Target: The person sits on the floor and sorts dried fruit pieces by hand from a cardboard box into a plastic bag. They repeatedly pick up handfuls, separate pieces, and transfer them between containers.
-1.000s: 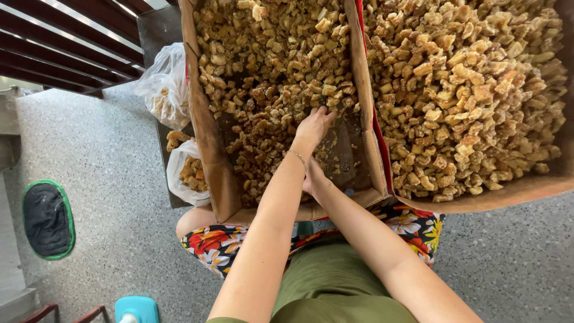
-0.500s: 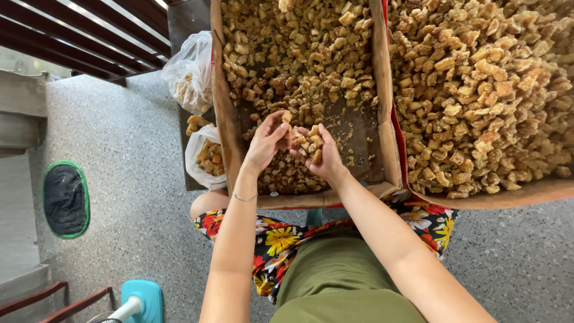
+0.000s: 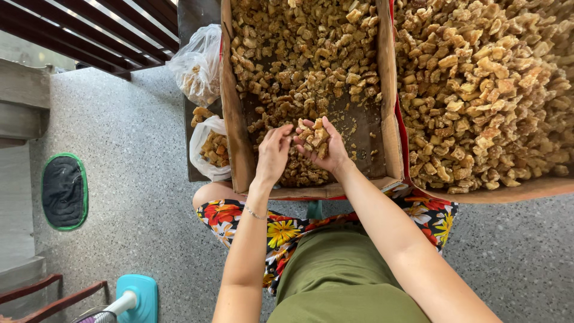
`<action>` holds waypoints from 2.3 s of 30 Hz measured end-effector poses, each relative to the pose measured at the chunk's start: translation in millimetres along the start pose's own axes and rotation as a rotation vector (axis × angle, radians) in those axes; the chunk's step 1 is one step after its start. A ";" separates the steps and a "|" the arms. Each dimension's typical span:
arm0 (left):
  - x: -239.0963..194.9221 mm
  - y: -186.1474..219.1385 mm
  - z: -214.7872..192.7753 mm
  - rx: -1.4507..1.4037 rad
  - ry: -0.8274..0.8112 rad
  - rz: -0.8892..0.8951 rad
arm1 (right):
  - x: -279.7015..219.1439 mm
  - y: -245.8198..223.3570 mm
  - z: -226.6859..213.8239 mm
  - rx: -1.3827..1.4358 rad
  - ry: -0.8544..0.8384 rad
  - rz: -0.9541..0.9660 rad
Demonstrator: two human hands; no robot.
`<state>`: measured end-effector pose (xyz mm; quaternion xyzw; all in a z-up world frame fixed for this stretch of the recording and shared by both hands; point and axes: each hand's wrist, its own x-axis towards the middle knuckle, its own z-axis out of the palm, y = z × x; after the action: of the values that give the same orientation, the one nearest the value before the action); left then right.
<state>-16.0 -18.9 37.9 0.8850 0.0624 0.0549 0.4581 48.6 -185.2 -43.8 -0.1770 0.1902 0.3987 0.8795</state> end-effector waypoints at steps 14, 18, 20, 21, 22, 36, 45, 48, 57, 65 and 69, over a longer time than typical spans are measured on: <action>-33.2 -54.7 13.8 0.229 0.105 -0.005 | -5.6 -11.6 0.3 0.065 -0.063 -0.191; -33.2 -64.0 17.7 0.182 0.092 -0.106 | -57.1 -67.9 31.3 0.022 -0.113 -0.353; -32.2 -66.3 17.8 0.173 0.091 -0.130 | -86.5 -105.6 38.7 -0.065 -0.073 -0.540; -32.8 -67.0 17.8 0.169 0.090 -0.125 | -104.5 -125.2 36.8 -0.166 -0.049 -0.662; -32.7 -67.4 18.0 0.165 0.089 -0.121 | -122.1 -143.9 31.8 -0.193 -0.015 -0.737; -34.0 -69.1 19.3 0.177 0.057 -0.152 | -182.6 -231.3 -21.7 -1.541 1.089 -1.347; -33.0 -66.5 17.5 0.179 0.041 -0.151 | -17.2 -143.6 55.1 -2.065 0.437 -0.134; -33.0 -60.7 17.4 0.199 0.057 -0.139 | 32.6 -145.3 24.7 -2.390 0.588 -0.055; -30.9 -57.5 14.4 0.210 0.015 -0.108 | 70.8 -145.0 -20.7 -2.474 0.657 0.094; -31.4 -52.1 13.2 0.156 -0.017 -0.176 | 58.8 -122.0 -7.7 -2.387 0.760 -0.017; -32.0 -61.8 16.2 0.193 -0.008 -0.099 | 36.9 -78.2 -3.4 -2.211 0.697 -0.284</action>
<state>-48.8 -1.7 -23.2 0.9210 0.1092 0.0222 0.3733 130.6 -211.9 -51.8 -0.9660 -0.0510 0.1751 0.1831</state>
